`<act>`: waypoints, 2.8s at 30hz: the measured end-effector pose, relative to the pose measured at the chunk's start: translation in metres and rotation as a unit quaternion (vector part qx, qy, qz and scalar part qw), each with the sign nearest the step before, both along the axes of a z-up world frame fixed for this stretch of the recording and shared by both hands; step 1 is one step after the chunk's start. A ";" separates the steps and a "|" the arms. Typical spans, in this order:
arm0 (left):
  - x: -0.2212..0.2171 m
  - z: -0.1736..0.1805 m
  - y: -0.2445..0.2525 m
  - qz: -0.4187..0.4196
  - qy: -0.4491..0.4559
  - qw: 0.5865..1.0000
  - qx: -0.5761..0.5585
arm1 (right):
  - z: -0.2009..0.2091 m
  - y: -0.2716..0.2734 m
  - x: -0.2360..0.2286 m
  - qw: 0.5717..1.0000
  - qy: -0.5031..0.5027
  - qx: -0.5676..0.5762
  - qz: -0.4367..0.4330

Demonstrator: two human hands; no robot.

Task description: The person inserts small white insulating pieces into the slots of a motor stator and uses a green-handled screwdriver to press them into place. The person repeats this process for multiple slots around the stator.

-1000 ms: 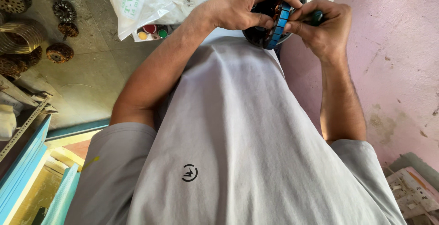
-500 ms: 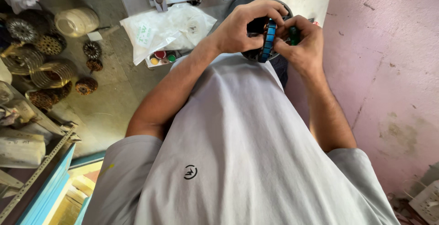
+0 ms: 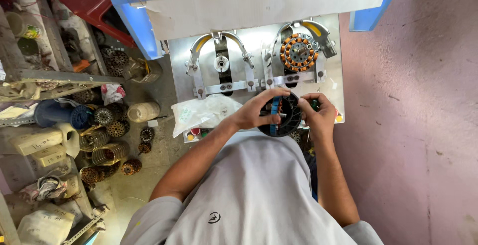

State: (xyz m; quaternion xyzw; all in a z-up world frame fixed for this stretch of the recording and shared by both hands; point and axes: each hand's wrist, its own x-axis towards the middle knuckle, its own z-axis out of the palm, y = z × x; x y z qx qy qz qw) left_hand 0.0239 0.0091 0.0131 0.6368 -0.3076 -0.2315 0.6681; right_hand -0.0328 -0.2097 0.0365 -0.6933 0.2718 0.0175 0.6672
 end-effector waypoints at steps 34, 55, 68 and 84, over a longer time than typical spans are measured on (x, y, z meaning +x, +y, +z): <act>-0.006 0.025 -0.024 0.079 -0.111 0.979 0.152 | -0.122 -0.005 0.117 0.922 -0.205 -0.328 0.016; -0.004 0.018 -0.021 0.083 -0.126 0.976 0.158 | -0.123 -0.008 0.127 0.914 -0.195 -0.355 0.034; -0.001 0.012 -0.012 0.027 -0.160 0.981 0.102 | -0.099 -0.057 0.066 0.984 -0.060 -0.169 -0.012; -0.016 0.005 -0.021 0.091 -0.150 0.979 0.103 | -0.018 -0.055 -0.021 0.936 -0.126 0.233 -0.232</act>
